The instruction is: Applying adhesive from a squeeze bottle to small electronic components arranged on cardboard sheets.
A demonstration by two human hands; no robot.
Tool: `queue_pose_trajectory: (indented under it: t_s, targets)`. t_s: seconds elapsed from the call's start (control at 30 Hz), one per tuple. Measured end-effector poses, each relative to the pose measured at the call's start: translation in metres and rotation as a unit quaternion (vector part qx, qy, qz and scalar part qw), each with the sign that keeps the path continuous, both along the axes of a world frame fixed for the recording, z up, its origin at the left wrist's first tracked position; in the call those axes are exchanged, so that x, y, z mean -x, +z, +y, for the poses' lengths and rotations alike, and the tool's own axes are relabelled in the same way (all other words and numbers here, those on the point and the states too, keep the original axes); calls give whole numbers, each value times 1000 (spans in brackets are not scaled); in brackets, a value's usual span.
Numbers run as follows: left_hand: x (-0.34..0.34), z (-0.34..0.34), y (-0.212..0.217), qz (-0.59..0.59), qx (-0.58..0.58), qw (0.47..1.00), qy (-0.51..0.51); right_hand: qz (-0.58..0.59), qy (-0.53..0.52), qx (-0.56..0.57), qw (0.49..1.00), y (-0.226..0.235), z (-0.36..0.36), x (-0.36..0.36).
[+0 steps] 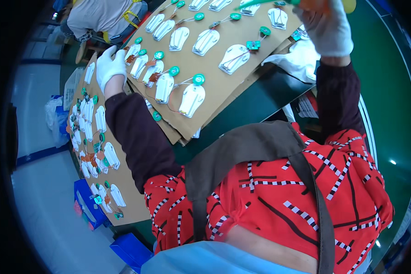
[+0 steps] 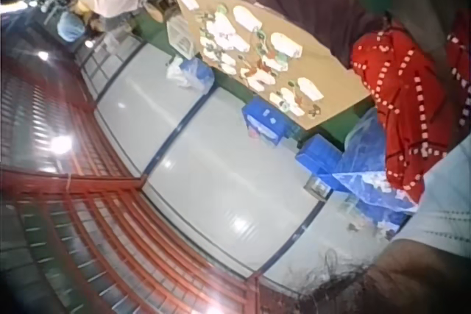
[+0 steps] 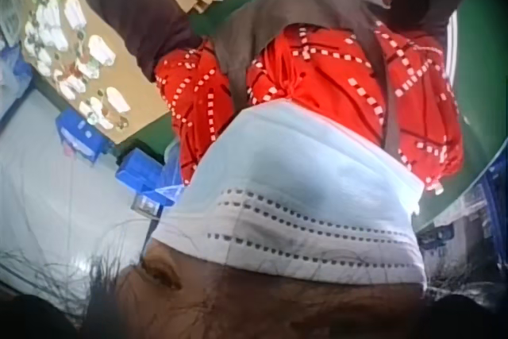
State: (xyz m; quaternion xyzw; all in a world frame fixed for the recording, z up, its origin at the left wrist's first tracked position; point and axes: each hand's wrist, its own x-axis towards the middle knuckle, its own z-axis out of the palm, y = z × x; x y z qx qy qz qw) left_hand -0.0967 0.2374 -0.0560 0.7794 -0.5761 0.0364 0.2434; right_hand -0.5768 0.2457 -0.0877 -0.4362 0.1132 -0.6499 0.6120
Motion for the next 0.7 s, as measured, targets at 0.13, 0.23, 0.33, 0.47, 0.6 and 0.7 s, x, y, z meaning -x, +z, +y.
queue_pose_trajectory:
  t_s: [0.13, 0.23, 0.33, 0.47, 0.6, 0.7]
  targets:
    - [89, 45, -3, 59, 58, 943, -321, -16, -80, -62, 995, -31, 28, -16]
    - [150, 85, -21, -56, 72, 926, -367, -21, -83, -73, 994, -44, 22, -38]
    - [161, 79, -57, -125, -2, 965, -230, -41, -63, -79, 994, -50, 26, -49]
    - [150, 72, -80, -93, 42, 975, -199, -49, -77, -86, 992, -53, 32, -53]
    - [144, 64, -78, -89, 37, 975, -200, -34, -94, -91, 991, -63, 31, -58]
    - [142, 58, -83, -68, 66, 979, -178, -28, -120, -93, 988, -65, 33, -71]
